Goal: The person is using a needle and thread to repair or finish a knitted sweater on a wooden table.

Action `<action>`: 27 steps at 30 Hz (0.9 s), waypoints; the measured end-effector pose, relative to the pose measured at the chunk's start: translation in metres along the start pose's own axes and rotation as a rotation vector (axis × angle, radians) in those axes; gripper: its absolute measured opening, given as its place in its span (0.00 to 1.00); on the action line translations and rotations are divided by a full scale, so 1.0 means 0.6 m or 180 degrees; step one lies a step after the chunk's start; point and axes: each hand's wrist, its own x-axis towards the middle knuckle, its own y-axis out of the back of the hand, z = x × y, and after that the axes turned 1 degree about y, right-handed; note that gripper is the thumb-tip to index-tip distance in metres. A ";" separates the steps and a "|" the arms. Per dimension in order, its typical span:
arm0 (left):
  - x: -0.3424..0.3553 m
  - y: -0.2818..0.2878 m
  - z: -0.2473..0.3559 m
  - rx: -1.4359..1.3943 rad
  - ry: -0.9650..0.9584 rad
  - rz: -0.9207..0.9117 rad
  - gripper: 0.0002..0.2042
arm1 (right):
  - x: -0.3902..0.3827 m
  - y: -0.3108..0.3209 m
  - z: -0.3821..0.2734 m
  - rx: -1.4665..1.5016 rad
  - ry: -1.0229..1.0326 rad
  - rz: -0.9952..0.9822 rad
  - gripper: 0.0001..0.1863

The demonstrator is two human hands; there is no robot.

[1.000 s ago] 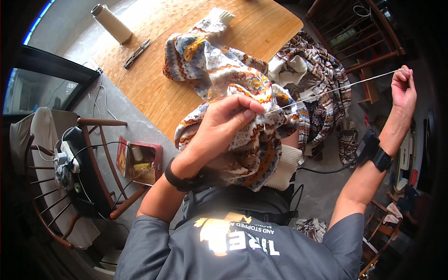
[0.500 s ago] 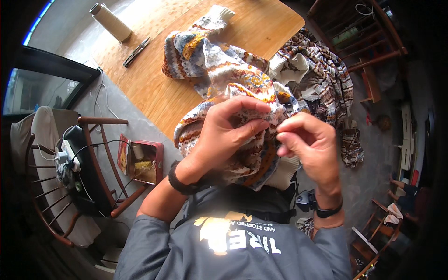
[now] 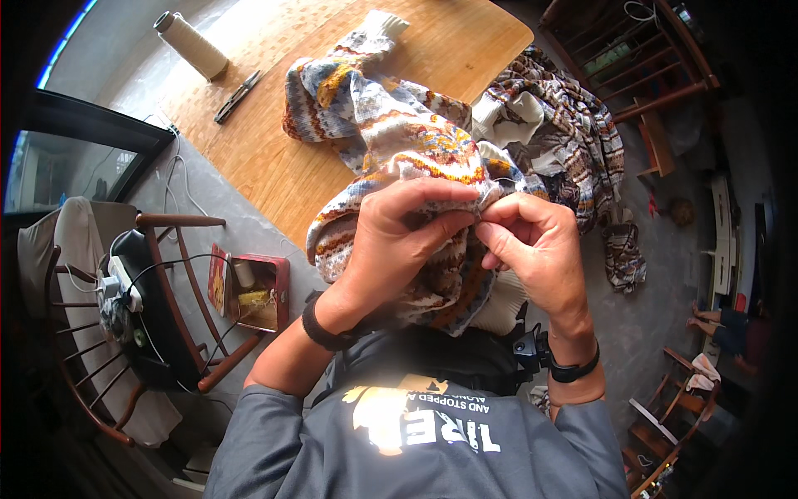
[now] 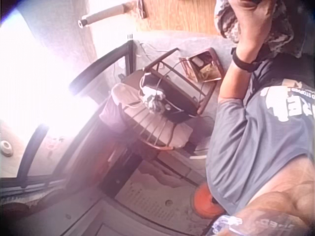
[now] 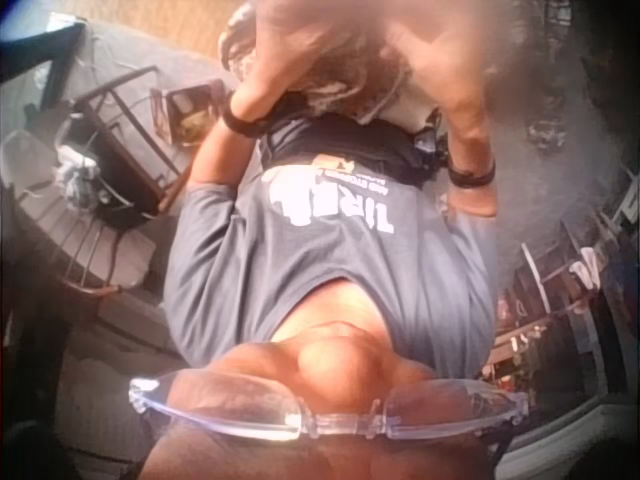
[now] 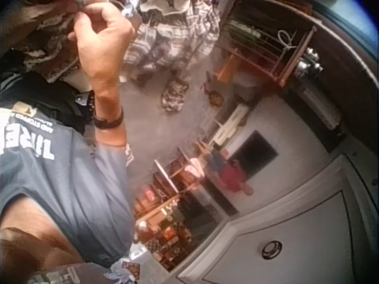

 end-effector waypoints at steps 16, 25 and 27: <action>0.001 -0.001 0.004 -0.0276 0.0191 0.0006 0.08 | -0.003 -0.014 0.015 0.0069 0.0356 0.0336 0.03; 0.001 0.004 0.014 -0.0584 0.0820 -0.0183 0.14 | -0.002 -0.024 0.003 0.0355 0.0387 0.0484 0.06; -0.001 0.005 0.010 -0.0699 0.0830 -0.0173 0.13 | 0.006 -0.018 -0.001 0.0432 0.0441 0.0168 0.07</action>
